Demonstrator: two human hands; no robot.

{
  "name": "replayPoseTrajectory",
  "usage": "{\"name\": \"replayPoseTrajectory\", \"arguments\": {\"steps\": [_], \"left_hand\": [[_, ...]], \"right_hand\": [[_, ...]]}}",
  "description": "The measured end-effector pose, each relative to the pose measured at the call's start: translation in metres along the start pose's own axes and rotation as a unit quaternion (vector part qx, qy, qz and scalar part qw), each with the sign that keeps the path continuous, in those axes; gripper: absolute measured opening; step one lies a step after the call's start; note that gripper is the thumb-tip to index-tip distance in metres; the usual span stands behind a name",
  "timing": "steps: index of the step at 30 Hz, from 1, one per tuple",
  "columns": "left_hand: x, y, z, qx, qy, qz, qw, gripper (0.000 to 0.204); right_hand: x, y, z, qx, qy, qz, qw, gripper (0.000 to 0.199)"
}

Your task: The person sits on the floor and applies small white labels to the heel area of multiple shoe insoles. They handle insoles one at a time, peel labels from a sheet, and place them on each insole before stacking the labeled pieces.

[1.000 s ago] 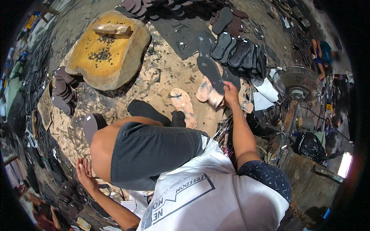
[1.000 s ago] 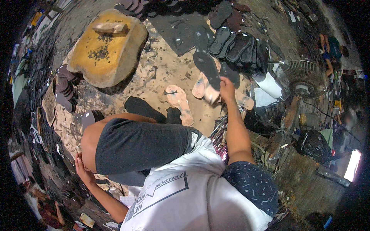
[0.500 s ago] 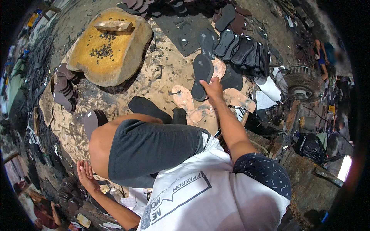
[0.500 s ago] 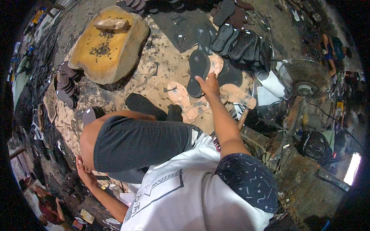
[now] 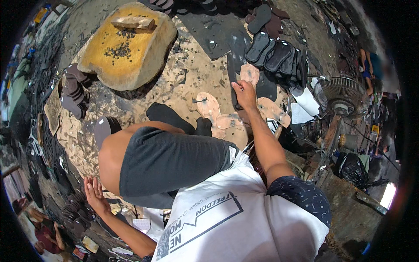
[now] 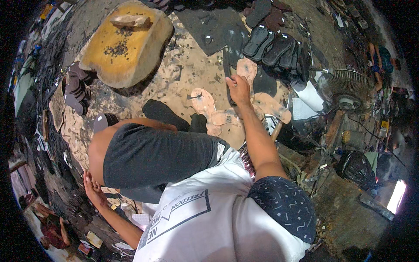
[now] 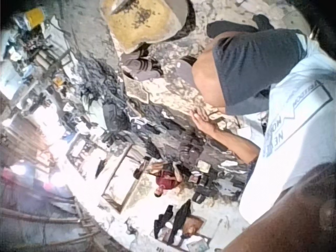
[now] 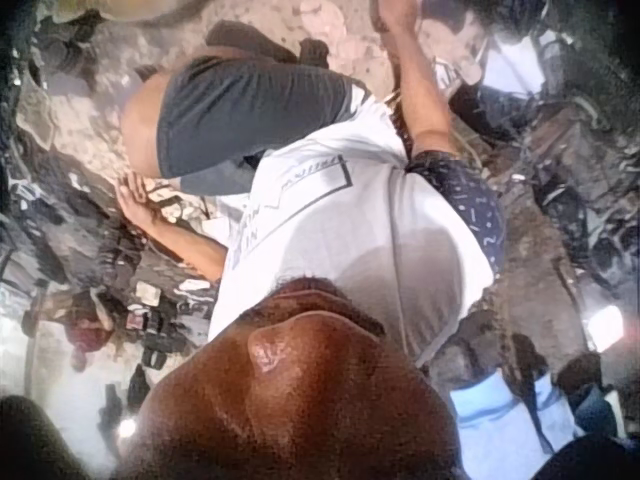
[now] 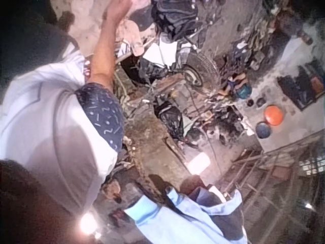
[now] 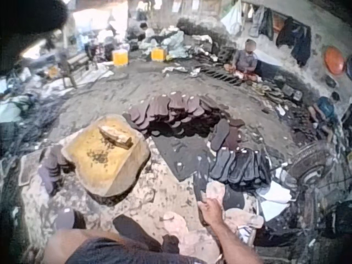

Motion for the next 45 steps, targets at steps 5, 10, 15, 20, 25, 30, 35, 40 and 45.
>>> {"name": "replayPoseTrajectory", "arguments": {"steps": [5,10,15,20,25,30,35,40,45], "left_hand": [[-0.001,-0.007,0.002,-0.018,-0.008,0.012,1.0,0.055],[-0.005,0.005,-0.001,-0.004,-0.001,0.016,1.0,0.055],[-0.006,0.004,-0.008,-0.021,-0.002,0.02,1.0,0.053],[-0.004,0.008,0.004,0.001,-0.003,0.022,1.0,0.054],[-0.008,-0.002,0.019,0.018,0.007,0.002,1.0,0.053],[-0.024,0.002,0.01,-0.021,-0.046,-0.033,0.998,0.05],[0.033,-0.124,0.007,-0.08,-0.196,-0.151,0.966,0.045],[0.07,-0.22,0.028,-0.115,-0.456,-0.26,0.843,0.086],[0.046,-0.199,0.027,0.037,-0.427,-0.29,0.855,0.085]], "right_hand": [[0.026,0.024,-0.014,-0.003,-0.103,-0.047,0.994,0.034],[0.027,0.027,-0.007,0.139,0.075,0.156,0.975,0.032],[-0.005,-0.053,0.025,-0.09,0.016,0.065,0.994,0.051],[-0.027,-0.068,0.048,-0.112,0.032,0.158,0.981,0.079],[-0.023,-0.065,0.041,-0.16,0.002,0.164,0.973,0.084],[-0.039,-0.088,0.023,-0.156,-0.017,0.092,0.983,0.071],[-0.145,-0.118,0.002,-0.294,-0.114,-0.391,0.864,0.041],[-0.338,-0.134,0.065,-0.514,0.002,-0.31,0.8,0.044],[-0.386,-0.183,0.096,-0.649,0.011,-0.297,0.7,0.036]]}}
Point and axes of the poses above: each hand's wrist, its own z-axis away from the middle knuckle, its own y-axis out of the back of the hand, x = y × z, the point moved 2 cm from there along -z, towards the middle knuckle, and after that the axes turned 8 degrees about x, right-handed, at the moved point
